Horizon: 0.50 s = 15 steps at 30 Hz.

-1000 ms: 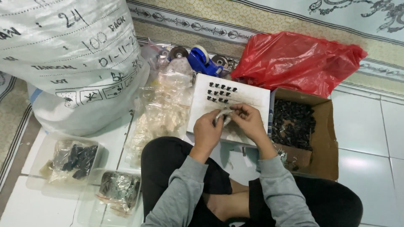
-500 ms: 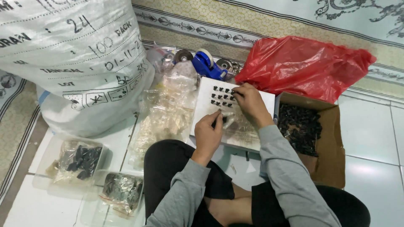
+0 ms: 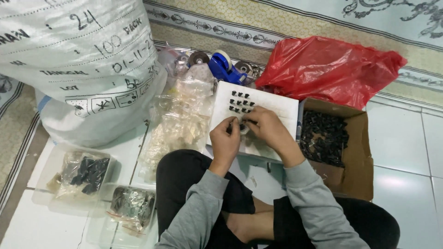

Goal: The person sits on the floor and picks small black objects from a cardboard box, placing them into a white tray. The person then transfers the objects from the tray into a small plastic bag, seals it, and places the bag into the box.

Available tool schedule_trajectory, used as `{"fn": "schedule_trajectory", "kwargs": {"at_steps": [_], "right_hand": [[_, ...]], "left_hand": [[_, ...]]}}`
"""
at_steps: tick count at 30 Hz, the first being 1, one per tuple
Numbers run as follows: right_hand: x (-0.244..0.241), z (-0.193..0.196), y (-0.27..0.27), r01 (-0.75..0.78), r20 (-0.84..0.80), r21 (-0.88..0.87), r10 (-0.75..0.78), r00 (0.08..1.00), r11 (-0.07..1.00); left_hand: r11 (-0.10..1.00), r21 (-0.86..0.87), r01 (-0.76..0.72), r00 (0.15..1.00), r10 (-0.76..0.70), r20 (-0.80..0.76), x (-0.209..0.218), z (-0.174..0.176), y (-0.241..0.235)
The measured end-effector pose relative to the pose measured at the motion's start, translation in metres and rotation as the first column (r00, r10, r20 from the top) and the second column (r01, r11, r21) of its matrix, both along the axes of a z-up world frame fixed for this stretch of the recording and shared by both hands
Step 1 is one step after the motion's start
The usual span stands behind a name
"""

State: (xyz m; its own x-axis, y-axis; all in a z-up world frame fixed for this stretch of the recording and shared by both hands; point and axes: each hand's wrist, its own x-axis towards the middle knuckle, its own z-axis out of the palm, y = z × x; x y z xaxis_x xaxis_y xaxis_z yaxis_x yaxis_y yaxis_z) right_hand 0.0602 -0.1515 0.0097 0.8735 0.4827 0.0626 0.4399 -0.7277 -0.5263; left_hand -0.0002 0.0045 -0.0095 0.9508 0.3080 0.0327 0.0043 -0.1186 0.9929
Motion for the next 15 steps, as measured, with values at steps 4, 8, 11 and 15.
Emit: {"fn": "schedule_trajectory", "kwargs": {"at_steps": [4,8,11,15], "right_hand": [[-0.008,-0.002,0.015,0.002,0.005,0.003,-0.002,1.000,1.000],[-0.018,0.010,0.021,0.017,-0.059,0.006,-0.017,0.998,1.000],[-0.019,0.002,0.019,0.064,-0.095,-0.026,-0.066,0.993,0.998],[-0.018,-0.014,0.019,0.170,-0.155,-0.055,-0.176,0.972,0.984]], "left_hand": [[1.000,0.023,-0.021,1.000,0.020,0.024,0.003,-0.008,0.002],[0.999,0.016,-0.046,0.999,0.046,0.011,0.003,-0.012,0.002],[0.998,0.060,-0.035,0.998,0.032,0.047,0.000,-0.012,-0.001],[0.985,0.173,-0.015,0.987,-0.013,0.159,0.001,-0.014,-0.003]]}}
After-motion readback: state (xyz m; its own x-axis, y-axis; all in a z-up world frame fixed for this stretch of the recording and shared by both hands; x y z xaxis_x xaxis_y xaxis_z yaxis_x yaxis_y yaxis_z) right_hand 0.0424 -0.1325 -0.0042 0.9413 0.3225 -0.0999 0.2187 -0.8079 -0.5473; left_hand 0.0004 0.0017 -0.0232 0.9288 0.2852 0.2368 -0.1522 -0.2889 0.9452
